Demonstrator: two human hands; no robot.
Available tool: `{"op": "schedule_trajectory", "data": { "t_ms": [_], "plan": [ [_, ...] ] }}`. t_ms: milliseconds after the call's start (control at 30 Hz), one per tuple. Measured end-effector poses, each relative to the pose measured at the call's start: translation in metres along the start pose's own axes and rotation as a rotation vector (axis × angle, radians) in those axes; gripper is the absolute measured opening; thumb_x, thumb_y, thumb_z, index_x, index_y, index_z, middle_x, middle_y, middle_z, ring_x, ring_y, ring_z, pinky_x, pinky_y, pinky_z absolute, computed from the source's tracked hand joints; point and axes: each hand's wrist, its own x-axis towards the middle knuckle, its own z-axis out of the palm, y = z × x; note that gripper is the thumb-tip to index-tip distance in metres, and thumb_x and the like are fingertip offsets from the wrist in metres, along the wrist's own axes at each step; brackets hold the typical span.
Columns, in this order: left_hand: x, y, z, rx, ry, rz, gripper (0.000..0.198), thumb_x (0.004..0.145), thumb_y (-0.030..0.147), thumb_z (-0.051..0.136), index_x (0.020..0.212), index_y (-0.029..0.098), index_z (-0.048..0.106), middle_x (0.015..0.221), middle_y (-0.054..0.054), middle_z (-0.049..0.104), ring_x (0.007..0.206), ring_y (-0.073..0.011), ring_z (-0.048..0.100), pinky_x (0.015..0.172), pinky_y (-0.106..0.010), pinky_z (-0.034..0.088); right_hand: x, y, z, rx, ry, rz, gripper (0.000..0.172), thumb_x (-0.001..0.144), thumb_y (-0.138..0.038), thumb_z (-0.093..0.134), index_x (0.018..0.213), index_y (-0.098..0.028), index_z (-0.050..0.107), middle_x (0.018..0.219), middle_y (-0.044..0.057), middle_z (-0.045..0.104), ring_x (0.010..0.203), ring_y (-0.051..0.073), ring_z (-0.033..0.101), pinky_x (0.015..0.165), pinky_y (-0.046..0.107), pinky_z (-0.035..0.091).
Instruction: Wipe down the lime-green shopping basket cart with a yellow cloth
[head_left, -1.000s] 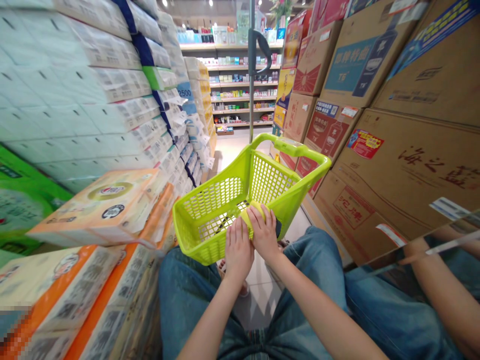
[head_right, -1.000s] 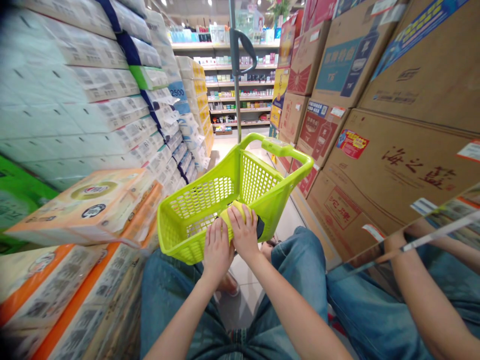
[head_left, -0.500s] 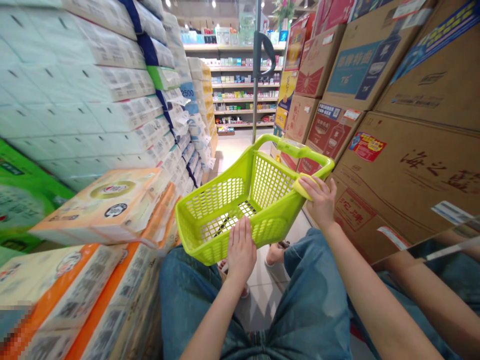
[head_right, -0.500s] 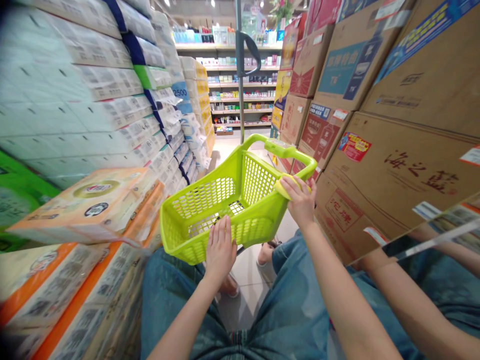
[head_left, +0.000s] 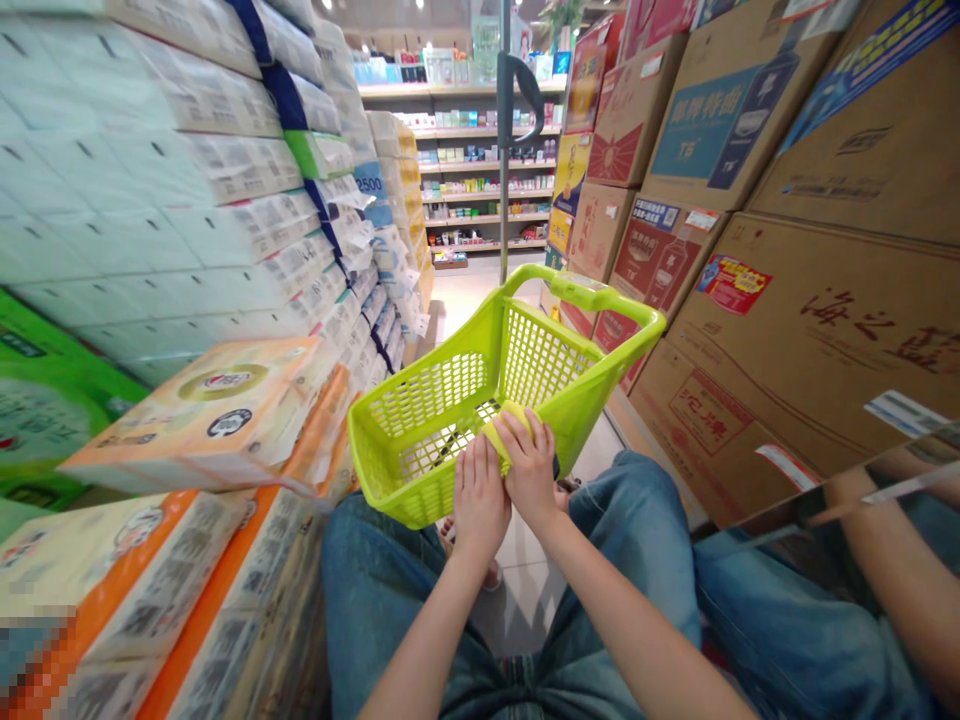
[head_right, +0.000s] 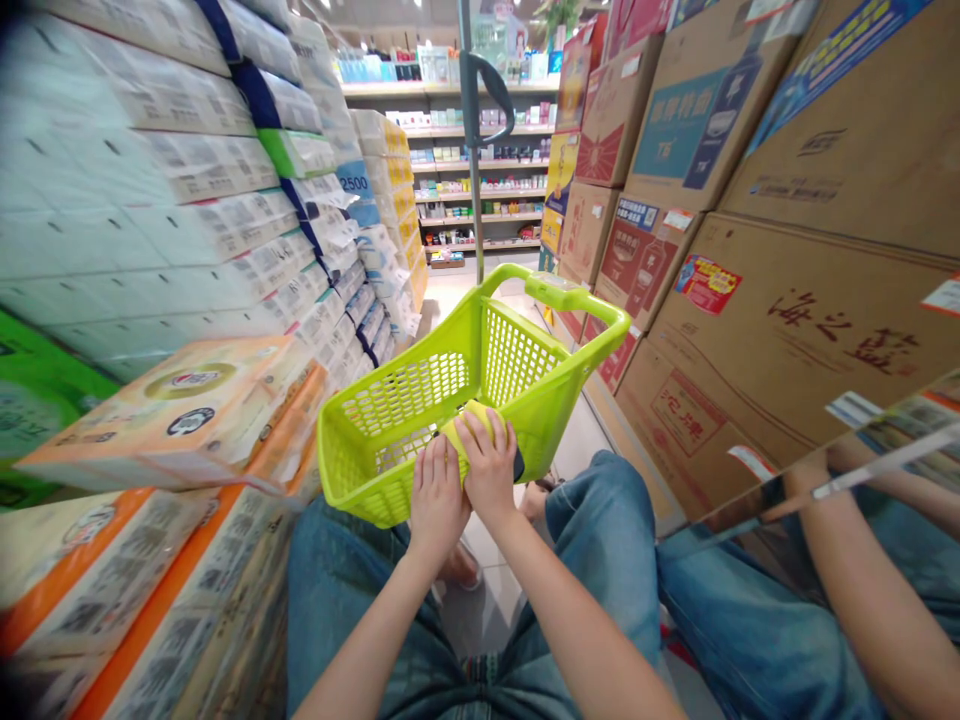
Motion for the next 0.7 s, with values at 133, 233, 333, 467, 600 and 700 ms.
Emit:
{"op": "schedule_trajectory", "data": {
  "t_ms": [133,233,333,467,600,700],
  "plan": [
    [0.0,-0.001,0.001,0.014,0.003,0.001,0.06,0.088,0.018,0.05,0.144,0.001,0.04,0.149,-0.022,0.046,0.141,-0.0309,0.04,0.119,-0.049,0.031,-0.002,0.0,0.001,0.062,0.003,-0.022,0.053,0.09,-0.01,0.047,0.14,-0.027,0.053,0.14,0.004,0.06,0.143,0.026,0.033,0.116,0.048,0.027],
    [0.0,0.001,0.0,0.01,0.001,-0.004,0.059,0.088,0.017,0.049,0.145,0.004,0.041,0.15,-0.02,0.046,0.142,-0.0304,0.04,0.119,-0.049,0.031,-0.001,0.01,-0.003,0.067,-0.026,-0.079,0.054,0.092,-0.01,0.045,0.143,-0.026,0.05,0.143,0.004,0.057,0.144,0.026,0.032,0.116,0.046,0.027],
    [0.0,0.002,-0.001,-0.002,0.001,-0.001,0.058,0.088,0.017,0.048,0.143,0.004,0.043,0.15,-0.02,0.046,0.142,-0.0306,0.039,0.119,-0.049,0.031,-0.003,0.02,-0.007,0.029,-0.071,-0.137,0.055,0.093,-0.011,0.044,0.146,-0.026,0.046,0.147,0.003,0.054,0.145,0.026,0.03,0.115,0.045,0.029],
    [0.001,0.002,-0.003,-0.024,-0.004,0.004,0.06,0.088,0.016,0.047,0.147,0.005,0.038,0.153,-0.018,0.042,0.144,-0.0292,0.036,0.12,-0.048,0.029,0.002,0.04,-0.019,-0.056,-0.141,-0.266,0.057,0.094,-0.011,0.045,0.147,-0.03,0.044,0.147,0.001,0.054,0.145,0.023,0.032,0.113,0.042,0.03],
    [0.001,0.0,-0.006,-0.044,-0.013,0.011,0.071,0.088,0.016,0.047,0.154,0.007,0.022,0.156,-0.017,0.039,0.146,-0.027,0.035,0.121,-0.047,0.028,0.029,0.087,-0.052,-0.174,-0.14,-0.297,0.056,0.093,-0.009,0.047,0.144,-0.031,0.048,0.145,0.0,0.056,0.142,0.021,0.038,0.108,0.041,0.032],
    [0.001,-0.001,-0.007,-0.05,-0.033,0.021,0.074,0.087,0.016,0.048,0.155,0.006,0.02,0.157,-0.017,0.037,0.146,-0.0268,0.034,0.122,-0.046,0.026,0.058,0.136,-0.084,-0.301,-0.089,-0.216,0.057,0.091,-0.005,0.045,0.141,-0.032,0.051,0.145,0.001,0.056,0.139,0.022,0.042,0.107,0.043,0.03]
  ]
}}
